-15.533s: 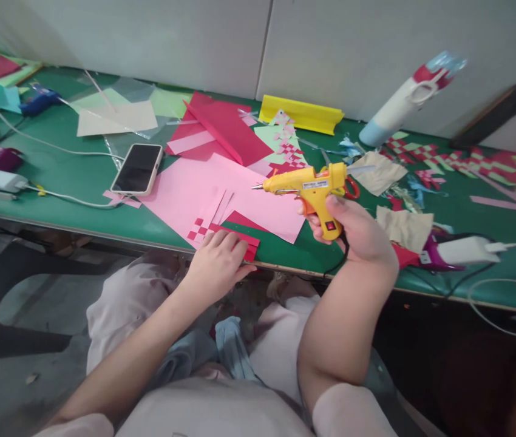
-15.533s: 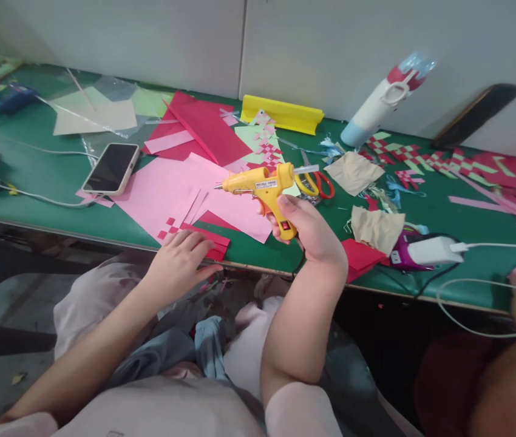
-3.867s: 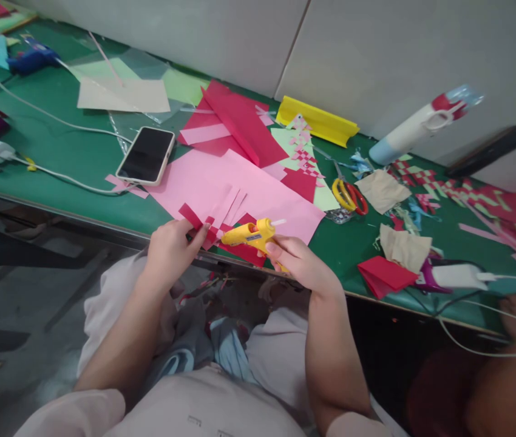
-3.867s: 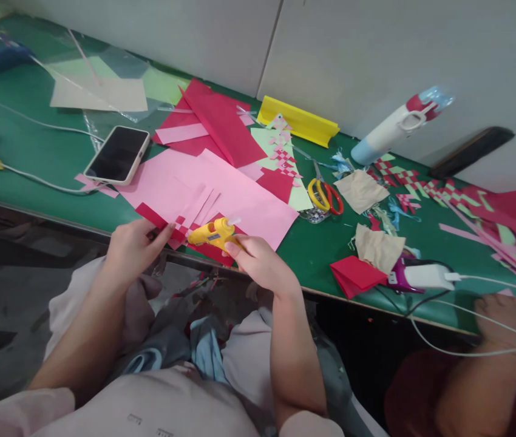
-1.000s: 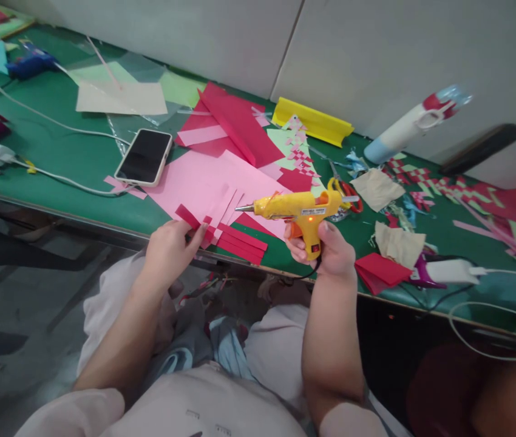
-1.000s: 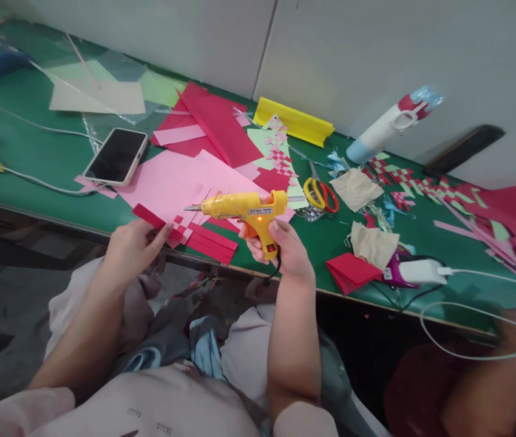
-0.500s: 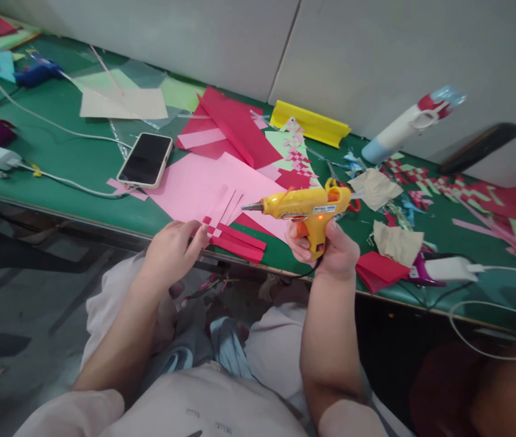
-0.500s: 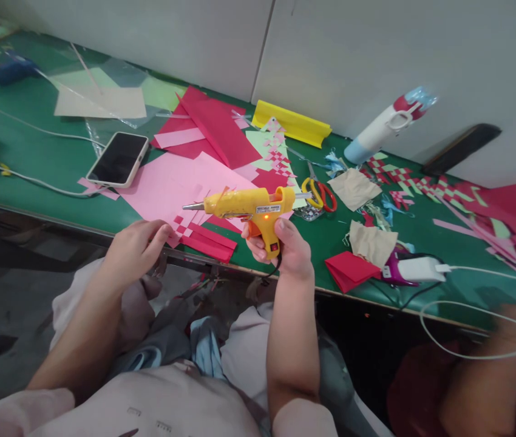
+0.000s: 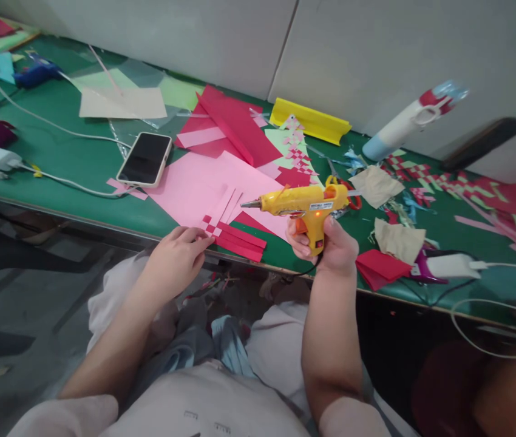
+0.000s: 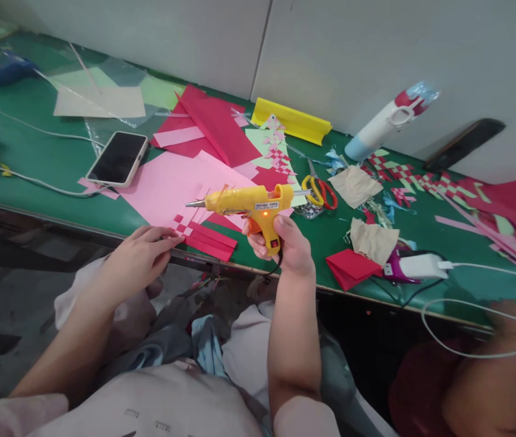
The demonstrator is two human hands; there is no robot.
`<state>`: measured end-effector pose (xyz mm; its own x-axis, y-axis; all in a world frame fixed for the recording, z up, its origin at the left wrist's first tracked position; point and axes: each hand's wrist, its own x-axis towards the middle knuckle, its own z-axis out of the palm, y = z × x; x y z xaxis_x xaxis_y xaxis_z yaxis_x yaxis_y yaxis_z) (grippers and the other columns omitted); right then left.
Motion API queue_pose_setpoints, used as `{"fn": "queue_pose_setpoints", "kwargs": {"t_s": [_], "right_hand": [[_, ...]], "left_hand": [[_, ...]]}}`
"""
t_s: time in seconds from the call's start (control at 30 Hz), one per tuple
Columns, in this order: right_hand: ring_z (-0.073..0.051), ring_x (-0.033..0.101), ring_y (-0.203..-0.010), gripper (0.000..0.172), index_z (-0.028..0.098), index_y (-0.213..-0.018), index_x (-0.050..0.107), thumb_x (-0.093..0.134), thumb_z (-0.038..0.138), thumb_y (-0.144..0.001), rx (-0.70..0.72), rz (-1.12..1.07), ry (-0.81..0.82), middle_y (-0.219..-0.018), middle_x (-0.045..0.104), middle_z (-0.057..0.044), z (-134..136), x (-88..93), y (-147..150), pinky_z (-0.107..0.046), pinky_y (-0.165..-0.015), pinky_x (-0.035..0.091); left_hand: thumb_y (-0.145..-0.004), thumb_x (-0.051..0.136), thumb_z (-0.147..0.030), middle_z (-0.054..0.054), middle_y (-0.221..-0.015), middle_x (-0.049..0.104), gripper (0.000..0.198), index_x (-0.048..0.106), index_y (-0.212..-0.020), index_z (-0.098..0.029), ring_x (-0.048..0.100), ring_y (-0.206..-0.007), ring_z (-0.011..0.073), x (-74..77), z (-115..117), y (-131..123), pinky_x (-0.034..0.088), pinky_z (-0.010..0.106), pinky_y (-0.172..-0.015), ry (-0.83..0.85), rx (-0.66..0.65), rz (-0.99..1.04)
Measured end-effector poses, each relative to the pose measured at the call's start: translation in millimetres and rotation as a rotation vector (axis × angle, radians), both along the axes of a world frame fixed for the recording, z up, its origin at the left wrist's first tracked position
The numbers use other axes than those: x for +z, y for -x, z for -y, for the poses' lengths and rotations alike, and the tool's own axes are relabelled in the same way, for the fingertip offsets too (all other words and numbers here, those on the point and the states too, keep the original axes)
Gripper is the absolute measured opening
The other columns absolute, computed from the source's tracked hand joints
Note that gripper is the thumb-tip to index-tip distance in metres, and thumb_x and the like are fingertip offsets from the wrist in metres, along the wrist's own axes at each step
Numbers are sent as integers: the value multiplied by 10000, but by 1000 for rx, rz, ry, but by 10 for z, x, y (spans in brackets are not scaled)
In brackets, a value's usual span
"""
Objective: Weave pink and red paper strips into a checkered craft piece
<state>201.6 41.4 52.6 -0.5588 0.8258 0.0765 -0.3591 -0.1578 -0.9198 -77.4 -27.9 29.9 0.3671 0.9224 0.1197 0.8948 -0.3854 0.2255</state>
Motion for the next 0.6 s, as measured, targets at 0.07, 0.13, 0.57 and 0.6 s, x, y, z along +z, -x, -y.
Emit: {"fn": "queue_pose_setpoints", "kwargs": {"t_s": [0.07, 0.13, 0.57, 0.6], "right_hand": [[-88, 360, -416, 482, 133, -810, 638, 599, 612, -774, -13, 16, 4, -590, 416, 11, 0, 3, -18, -188, -292, 217], [-97, 380, -420, 482, 134, -800, 634, 602, 614, -770, -29, 27, 6, -582, 414, 9, 3, -1, -42, -190, -291, 213], [-96, 371, -404, 481, 137, -735, 618, 639, 618, -740, -67, 77, 21, -557, 411, 12, 13, -7, -143, -202, -291, 220], [-95, 369, -405, 477, 137, -741, 620, 637, 613, -745, -70, 73, 20, -559, 414, 11, 13, -10, -150, -202, -293, 220]], "left_hand": [[-874, 447, -135, 109, -1133, 634, 382, 648, -1197, -165, 546, -1066, 278, -2, 16, -16, 479, 437, -946, -9, -3, -44], [-876, 454, -144, 116, -1135, 626, 393, 629, -1227, -160, 540, -1069, 287, -7, 31, -28, 484, 446, -936, -15, 0, -72], [-879, 474, -156, 128, -1152, 618, 410, 611, -1264, -182, 542, -1080, 309, -5, 89, -122, 511, 450, -866, -48, 26, -181], [-879, 477, -159, 131, -1155, 617, 408, 612, -1263, -181, 541, -1084, 311, -7, 94, -120, 510, 451, -868, -52, 24, -185]]}}
